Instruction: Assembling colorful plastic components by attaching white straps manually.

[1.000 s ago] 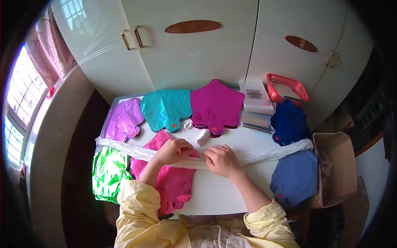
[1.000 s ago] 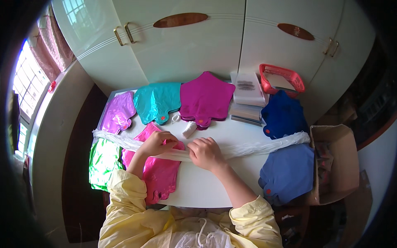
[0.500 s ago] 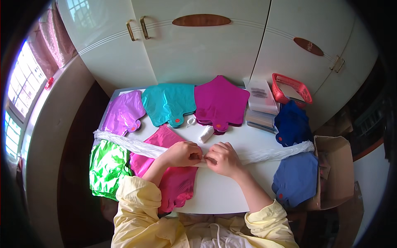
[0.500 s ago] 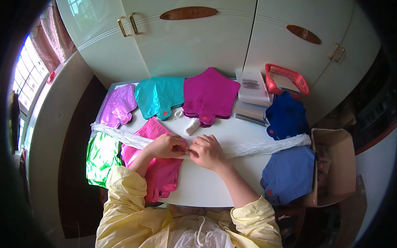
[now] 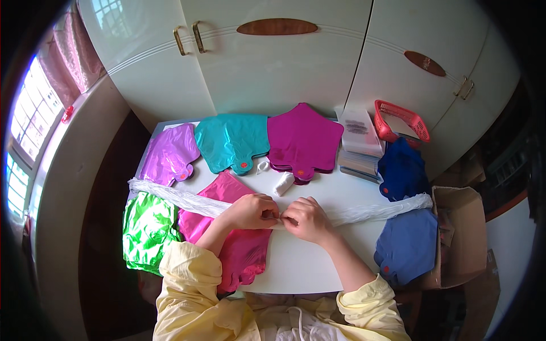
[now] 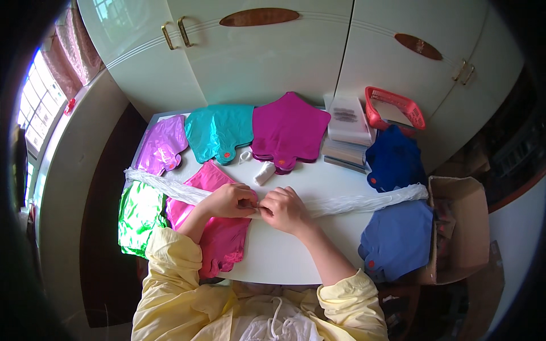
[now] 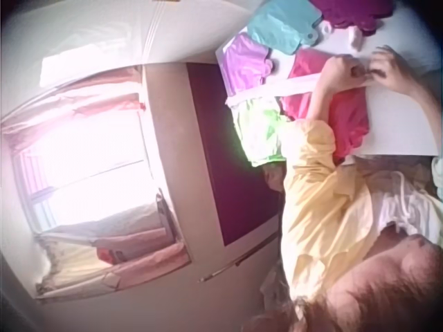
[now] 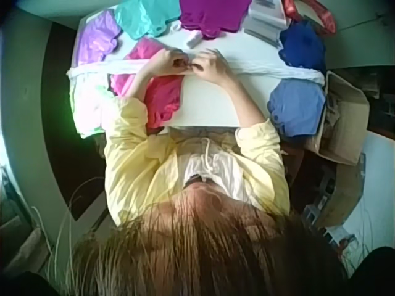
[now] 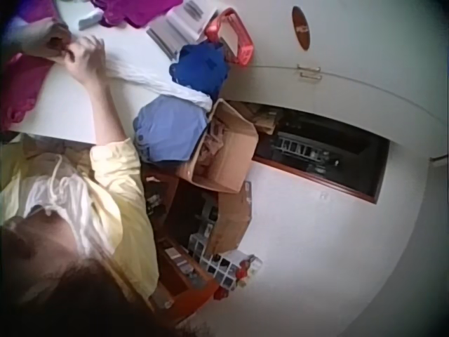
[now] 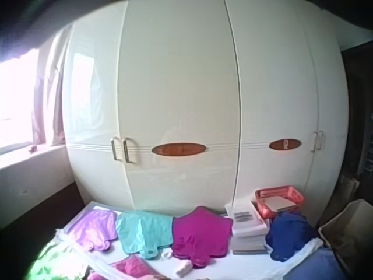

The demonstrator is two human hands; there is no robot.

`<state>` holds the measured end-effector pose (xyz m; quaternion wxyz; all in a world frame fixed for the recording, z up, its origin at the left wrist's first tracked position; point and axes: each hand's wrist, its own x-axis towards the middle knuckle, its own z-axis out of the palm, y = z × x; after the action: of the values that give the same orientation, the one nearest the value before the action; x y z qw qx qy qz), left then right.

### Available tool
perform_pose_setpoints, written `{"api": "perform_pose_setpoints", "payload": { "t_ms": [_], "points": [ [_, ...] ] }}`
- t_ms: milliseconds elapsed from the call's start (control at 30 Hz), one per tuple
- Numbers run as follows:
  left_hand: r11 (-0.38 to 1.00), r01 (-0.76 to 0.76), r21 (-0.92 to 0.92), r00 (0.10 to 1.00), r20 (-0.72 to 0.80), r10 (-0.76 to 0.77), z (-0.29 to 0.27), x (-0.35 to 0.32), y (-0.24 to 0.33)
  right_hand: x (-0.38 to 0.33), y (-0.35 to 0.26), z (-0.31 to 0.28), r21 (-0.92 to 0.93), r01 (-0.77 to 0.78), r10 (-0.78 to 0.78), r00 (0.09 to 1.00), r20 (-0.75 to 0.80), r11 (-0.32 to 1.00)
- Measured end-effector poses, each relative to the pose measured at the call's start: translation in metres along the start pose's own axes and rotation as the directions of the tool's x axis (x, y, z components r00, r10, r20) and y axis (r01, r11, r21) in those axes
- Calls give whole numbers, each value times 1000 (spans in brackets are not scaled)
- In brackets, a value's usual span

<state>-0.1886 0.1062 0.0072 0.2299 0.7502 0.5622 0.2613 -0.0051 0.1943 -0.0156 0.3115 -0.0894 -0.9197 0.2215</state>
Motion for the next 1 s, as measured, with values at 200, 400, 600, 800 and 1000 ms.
{"api": "perform_pose_setpoints", "payload": {
  "t_ms": [200,400,600,800,1000],
  "points": [
    [1000,-25,16,999,-24,26,4,1,-1,1,0,-1,0,-16,16,1000,6,1000],
    [999,-35,30,999,-32,36,6,1,-3,2,-2,-2,-20,-5,5,1000,-13,1000],
    [999,-33,42,999,-38,34,7,1,-4,1,-1,-2,-42,-15,16,1000,3,999],
    [999,-28,26,998,-58,30,8,1,-3,1,-1,0,-37,15,-15,1000,-8,999],
    [1000,-29,13,998,-54,29,8,2,-2,0,1,2,-85,38,-38,999,9,996]
  ]
}}
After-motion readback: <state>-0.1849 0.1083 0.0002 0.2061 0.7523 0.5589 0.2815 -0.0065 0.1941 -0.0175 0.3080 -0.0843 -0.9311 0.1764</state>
